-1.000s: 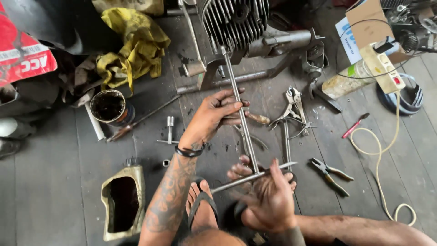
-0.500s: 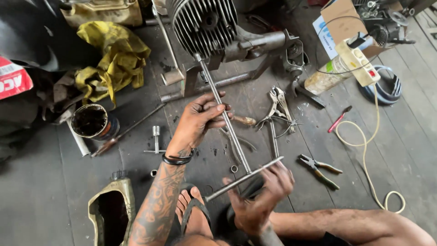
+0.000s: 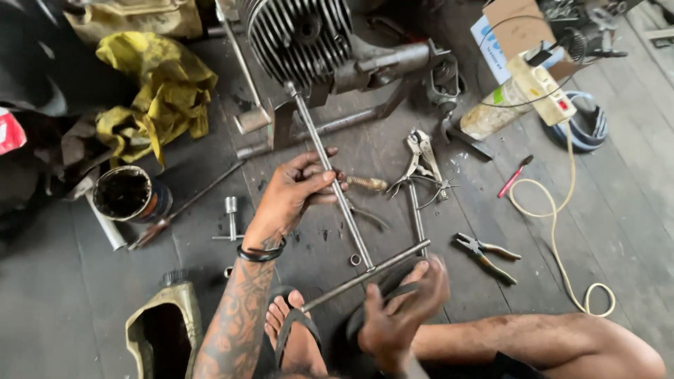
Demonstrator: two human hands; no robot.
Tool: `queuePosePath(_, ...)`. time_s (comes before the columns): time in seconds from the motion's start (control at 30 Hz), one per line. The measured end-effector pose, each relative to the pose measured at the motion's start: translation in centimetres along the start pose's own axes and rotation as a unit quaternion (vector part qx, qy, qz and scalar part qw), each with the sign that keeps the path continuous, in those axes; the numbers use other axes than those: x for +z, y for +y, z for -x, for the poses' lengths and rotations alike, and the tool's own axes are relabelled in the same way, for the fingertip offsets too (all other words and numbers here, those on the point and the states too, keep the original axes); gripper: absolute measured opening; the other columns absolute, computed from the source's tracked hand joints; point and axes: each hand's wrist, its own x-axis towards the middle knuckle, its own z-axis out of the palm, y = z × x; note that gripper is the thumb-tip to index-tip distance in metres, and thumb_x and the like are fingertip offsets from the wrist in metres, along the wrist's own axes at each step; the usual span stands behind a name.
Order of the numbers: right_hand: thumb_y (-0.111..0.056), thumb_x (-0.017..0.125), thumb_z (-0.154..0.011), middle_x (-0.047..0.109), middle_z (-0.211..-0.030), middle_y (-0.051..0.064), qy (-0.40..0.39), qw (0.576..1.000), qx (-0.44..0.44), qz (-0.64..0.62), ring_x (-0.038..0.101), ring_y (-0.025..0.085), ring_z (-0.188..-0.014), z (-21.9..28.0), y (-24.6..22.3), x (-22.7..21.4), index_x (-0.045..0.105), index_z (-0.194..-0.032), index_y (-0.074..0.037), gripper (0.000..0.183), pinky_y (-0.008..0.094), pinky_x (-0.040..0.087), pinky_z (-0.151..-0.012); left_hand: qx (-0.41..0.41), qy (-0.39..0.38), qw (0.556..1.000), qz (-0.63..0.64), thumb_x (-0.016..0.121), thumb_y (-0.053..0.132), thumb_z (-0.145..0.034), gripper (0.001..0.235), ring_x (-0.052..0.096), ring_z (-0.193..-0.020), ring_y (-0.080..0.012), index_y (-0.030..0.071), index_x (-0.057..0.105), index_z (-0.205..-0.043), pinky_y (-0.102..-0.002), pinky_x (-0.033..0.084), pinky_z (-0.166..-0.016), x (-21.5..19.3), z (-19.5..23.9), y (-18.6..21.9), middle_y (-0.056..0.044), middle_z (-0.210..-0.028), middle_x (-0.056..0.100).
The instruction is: Repairing a motorcycle engine by disassembling components with hand tools
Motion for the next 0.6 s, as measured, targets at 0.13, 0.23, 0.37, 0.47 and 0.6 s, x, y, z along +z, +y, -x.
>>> queuePosePath(0.13, -0.032, 0.077, -0.077, 0.059, -0.124, 0.014, -0.033, 0.947, -0.245, 0.205, 0.053, 0.036, -0.121, -2.2, -2.8, 0.8, 0.050, -0.140, 0.001, 0.076, 0.059, 0.025, -0.122, -0.014, 0.020, 1.000, 0.002, 0.068, 0.007, -0.093, 0.050, 0.075, -0.092, -0.0242, -0.003, 0.056, -0.141, -0.029, 0.064, -0.072, 0.2, 0.3, -0.5, -0.018, -0.105, 0.074)
queuePosePath(0.23, -0.037, 0.065, -0.093, 0.070, -0.098, 0.010, -0.168, 0.963, -0.034, -0.209, 0.065, 0.025, -0.089, -3.2, -2.7, 2.2, 0.047, -0.142, 0.000, 0.064, 0.047, 0.039, -0.097, -0.014, 0.010, 1.000, 0.002, 0.065, 0.007, -0.095, 0.052, 0.074, -0.092, -0.0251, -0.002, 0.054, -0.144, -0.032, 0.063, -0.075, 0.2, 0.5, 0.2, -0.019, -0.111, 0.073)
queuePosePath(0.37, -0.058, 0.047, -0.101, 0.069, -0.099, 0.016, -0.247, 0.538, 0.397, -0.701, 0.069, 0.026, -0.087, -3.9, -4.9, 1.2, 0.050, -0.142, 0.008, 0.077, 0.056, 0.049, -0.102, -0.007, -0.017, 1.000, 0.013, 0.065, 0.008, -0.095, 0.055, 0.074, -0.095, -0.0273, -0.003, 0.050, -0.148, -0.034, 0.063, -0.077, 0.2, 0.8, 0.5, -0.020, -0.114, 0.071)
queuePosePath(0.47, -0.025, 0.042, -0.103, 0.065, -0.128, 0.028, -0.210, 0.792, 0.272, -0.504, 0.065, 0.037, -0.116, -1.9, -3.7, 0.6, 0.056, -0.132, 0.009, 0.046, 0.057, 0.052, -0.103, -0.001, -0.009, 1.000, 0.007, 0.068, 0.008, -0.094, 0.055, 0.075, -0.091, -0.0277, -0.006, 0.052, -0.145, -0.031, 0.064, -0.073, 0.3, 0.5, 0.4, -0.020, -0.107, 0.072)
queuePosePath(0.6, -0.017, 0.069, -0.071, 0.048, -0.135, 0.031, 0.074, 0.937, -0.290, 0.182, 0.052, 0.046, -0.104, -1.7, -2.8, 0.0, 0.032, -0.146, 0.003, 0.086, 0.057, 0.044, -0.092, 0.004, 0.004, 1.000, 0.004, 0.067, 0.006, -0.094, 0.054, 0.075, -0.090, -0.0267, -0.005, 0.053, -0.145, -0.029, 0.064, -0.071, 0.3, 0.4, 0.1, -0.019, -0.108, 0.073)
